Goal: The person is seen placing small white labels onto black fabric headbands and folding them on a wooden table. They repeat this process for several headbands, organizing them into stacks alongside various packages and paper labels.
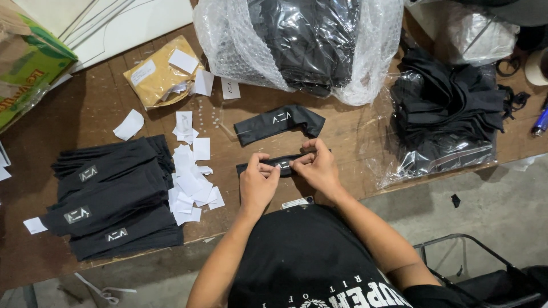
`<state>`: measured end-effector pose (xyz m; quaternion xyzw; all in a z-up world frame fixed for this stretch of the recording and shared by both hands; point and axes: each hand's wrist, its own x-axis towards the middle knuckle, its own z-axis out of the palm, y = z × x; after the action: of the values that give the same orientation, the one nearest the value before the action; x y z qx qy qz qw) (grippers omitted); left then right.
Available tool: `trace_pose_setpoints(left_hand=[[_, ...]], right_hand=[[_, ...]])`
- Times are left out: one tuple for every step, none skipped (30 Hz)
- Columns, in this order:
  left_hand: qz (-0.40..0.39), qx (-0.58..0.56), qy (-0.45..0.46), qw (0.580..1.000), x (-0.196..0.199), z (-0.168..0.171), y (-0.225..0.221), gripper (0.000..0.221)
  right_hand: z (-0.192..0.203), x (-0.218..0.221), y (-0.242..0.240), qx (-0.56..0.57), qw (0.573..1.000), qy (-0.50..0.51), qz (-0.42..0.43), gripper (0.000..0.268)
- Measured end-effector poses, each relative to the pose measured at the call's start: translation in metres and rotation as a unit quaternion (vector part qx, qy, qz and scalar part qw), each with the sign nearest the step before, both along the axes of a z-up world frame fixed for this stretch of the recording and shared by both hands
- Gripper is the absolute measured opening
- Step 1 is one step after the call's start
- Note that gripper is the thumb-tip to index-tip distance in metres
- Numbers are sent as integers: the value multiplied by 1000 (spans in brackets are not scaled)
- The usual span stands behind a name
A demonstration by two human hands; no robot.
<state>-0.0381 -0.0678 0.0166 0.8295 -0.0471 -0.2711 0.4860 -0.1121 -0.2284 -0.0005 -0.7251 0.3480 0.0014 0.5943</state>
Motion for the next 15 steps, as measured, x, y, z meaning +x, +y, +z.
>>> trace_pose_setpoints(left_hand=[[0, 2, 0, 1000, 0, -1, 0, 33], [0, 3, 0, 1000, 0, -2, 0, 33], [1, 3, 0, 1000, 0, -2, 0, 33], [0, 7, 0, 1000, 0, -3, 0, 34], [-1, 12, 1, 1000, -1, -4, 0, 34], [0, 11, 1, 1000, 0, -3, -1, 34], [-1, 16, -1, 1000, 0, -2, -2, 34], [-2, 21, -3, 1000, 1, -1, -3, 35], [-1, 21, -2, 1000, 0, -1, -3, 35], [-5, 26, -10, 1000, 0, -1, -3, 35], [-10, 30, -17, 999, 0, -1, -3, 35], [-10, 30, -18, 999, 0, -3, -3, 35], [-16, 34, -28, 999, -1, -5, -3, 35], [-22, 38, -38, 998, -1, -6, -4, 36], [-22, 37, -39, 998, -1, -6, -4, 36]], right_hand=[[3, 1, 1, -5, 1000, 20, -1, 46], [7, 3, 1, -10, 999, 40, -2, 47], [6, 2, 1, -10, 999, 40, -2, 47], [4, 2, 1, -19, 999, 39, 0, 48], [3, 1, 2, -27, 999, 39, 1, 48], [0, 1, 2, -27, 999, 39, 2, 48], [-2, 1, 2, -42, 999, 32, 5, 48], [-4, 0, 2, -56, 998, 26, 9, 48], [-3, 0, 3, -55, 998, 26, 10, 48], [-3, 0, 3, -62, 998, 30, 8, 49], [-2, 0, 4, -68, 997, 34, 6, 51], [-4, -1, 4, -68, 997, 33, 7, 51], [-6, -2, 5, -82, 996, 29, 8, 50], [-7, -2, 5, -95, 995, 24, 8, 50], [-11, -3, 5, -96, 995, 23, 8, 50]])
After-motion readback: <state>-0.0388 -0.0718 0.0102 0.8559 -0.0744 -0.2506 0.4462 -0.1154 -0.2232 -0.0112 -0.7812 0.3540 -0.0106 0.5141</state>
